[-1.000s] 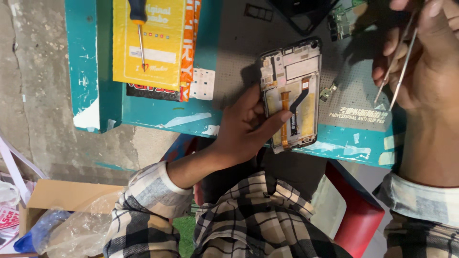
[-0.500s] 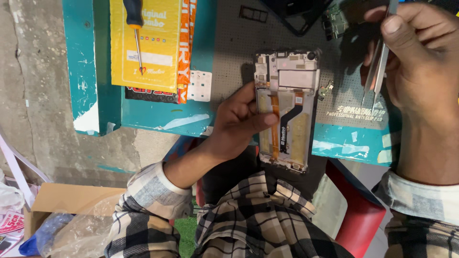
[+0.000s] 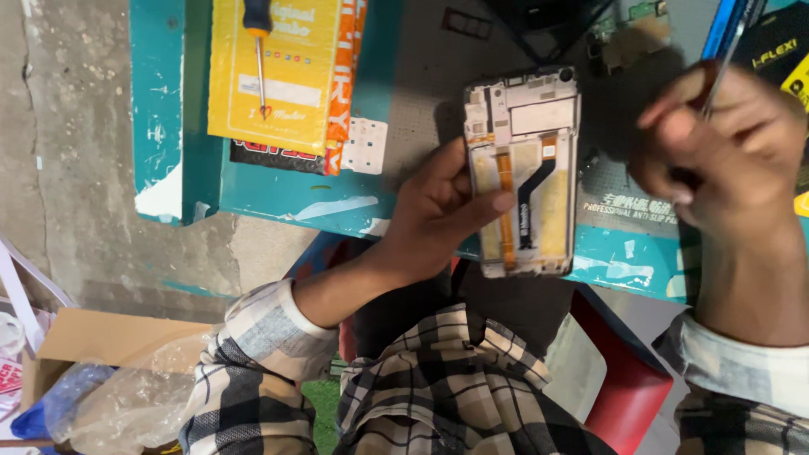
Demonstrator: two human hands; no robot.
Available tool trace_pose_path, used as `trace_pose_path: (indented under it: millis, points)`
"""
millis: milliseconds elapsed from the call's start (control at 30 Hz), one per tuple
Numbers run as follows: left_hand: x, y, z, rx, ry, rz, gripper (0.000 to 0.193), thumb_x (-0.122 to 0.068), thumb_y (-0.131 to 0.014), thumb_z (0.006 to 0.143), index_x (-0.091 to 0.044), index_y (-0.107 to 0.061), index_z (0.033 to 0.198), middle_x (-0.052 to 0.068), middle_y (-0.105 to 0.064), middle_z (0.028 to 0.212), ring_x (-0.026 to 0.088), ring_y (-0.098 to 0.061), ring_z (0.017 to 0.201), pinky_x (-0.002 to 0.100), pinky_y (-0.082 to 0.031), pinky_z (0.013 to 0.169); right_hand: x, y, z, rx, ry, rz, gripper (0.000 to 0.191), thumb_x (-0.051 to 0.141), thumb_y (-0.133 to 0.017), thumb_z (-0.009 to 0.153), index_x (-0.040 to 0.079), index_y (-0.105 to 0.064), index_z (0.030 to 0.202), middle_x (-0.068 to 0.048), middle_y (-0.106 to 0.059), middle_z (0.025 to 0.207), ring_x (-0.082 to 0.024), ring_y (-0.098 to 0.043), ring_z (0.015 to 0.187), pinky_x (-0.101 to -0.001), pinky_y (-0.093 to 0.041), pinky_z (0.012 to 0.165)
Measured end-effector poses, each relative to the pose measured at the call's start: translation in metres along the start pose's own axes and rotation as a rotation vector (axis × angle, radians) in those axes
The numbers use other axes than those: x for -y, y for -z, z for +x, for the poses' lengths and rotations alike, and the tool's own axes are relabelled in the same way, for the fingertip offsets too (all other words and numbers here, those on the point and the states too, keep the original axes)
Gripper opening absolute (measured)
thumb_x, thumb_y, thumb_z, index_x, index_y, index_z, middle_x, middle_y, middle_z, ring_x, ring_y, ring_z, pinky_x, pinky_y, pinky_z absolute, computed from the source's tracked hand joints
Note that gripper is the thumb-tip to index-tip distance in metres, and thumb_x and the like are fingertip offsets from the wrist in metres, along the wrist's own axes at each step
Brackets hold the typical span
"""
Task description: The person disassembles a smartphone using tweezers and a screwdriver. They remove the back cover, disconnect ribbon cables, and lift out the motherboard and battery, placing the components on the workbench.
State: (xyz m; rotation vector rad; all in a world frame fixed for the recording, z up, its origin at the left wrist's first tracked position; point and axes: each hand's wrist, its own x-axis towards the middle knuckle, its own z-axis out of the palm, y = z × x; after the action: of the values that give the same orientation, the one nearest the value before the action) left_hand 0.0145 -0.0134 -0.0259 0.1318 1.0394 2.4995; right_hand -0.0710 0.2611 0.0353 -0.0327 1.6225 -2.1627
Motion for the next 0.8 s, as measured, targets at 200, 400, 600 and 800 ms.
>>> trace_pose_path:
  millis: [200, 400, 600, 800]
  points:
    - [-0.001, -0.005, 0.000, -0.023, -0.061, 0.111, 0.044, -0.007, -0.060, 0.115, -0.003, -0.037, 0.153, 0.010, -0.069, 0.124, 0.011, -0.068, 0.110, 0.026, -0.058, 0.095, -0.008, -0.027, -0.009, 0.037, 0.089, -0.688, 0.027, 0.001, -0.076, 0.093, -0.004, -0.063, 0.116, 0.003, -0.050, 0.067, 0.000, -0.044, 0.058, -0.0191, -0.033, 0.052]
    - [-0.003, -0.005, 0.000, -0.008, -0.031, 0.120, 0.043, -0.008, -0.061, 0.114, -0.002, -0.037, 0.150, 0.013, -0.068, 0.127, 0.013, -0.068, 0.116, 0.029, -0.058, 0.099, -0.011, -0.030, -0.006, 0.004, 0.046, -0.818, 0.019, 0.006, -0.078, 0.100, -0.003, -0.066, 0.112, 0.000, -0.062, 0.074, -0.001, -0.054, 0.062, -0.0178, -0.039, 0.053]
    - [-0.002, -0.003, -0.001, 0.056, 0.000, 0.036, 0.047, -0.008, -0.061, 0.114, -0.003, -0.033, 0.152, 0.014, -0.066, 0.132, 0.015, -0.064, 0.124, 0.030, -0.056, 0.107, -0.017, -0.025, -0.010, 0.018, 0.002, -0.795, 0.018, 0.008, -0.079, 0.097, -0.002, -0.069, 0.108, -0.001, -0.067, 0.076, 0.000, -0.055, 0.064, -0.0184, -0.042, 0.057]
    - [-0.001, -0.001, -0.001, 0.093, 0.014, 0.050, 0.045, -0.008, -0.061, 0.115, -0.003, -0.034, 0.151, 0.015, -0.063, 0.137, 0.016, -0.062, 0.130, 0.032, -0.054, 0.111, -0.021, -0.025, -0.009, -0.054, -0.092, -0.676, 0.017, 0.008, -0.077, 0.100, -0.003, -0.069, 0.110, -0.002, -0.066, 0.077, -0.001, -0.055, 0.063, -0.0184, -0.041, 0.054]
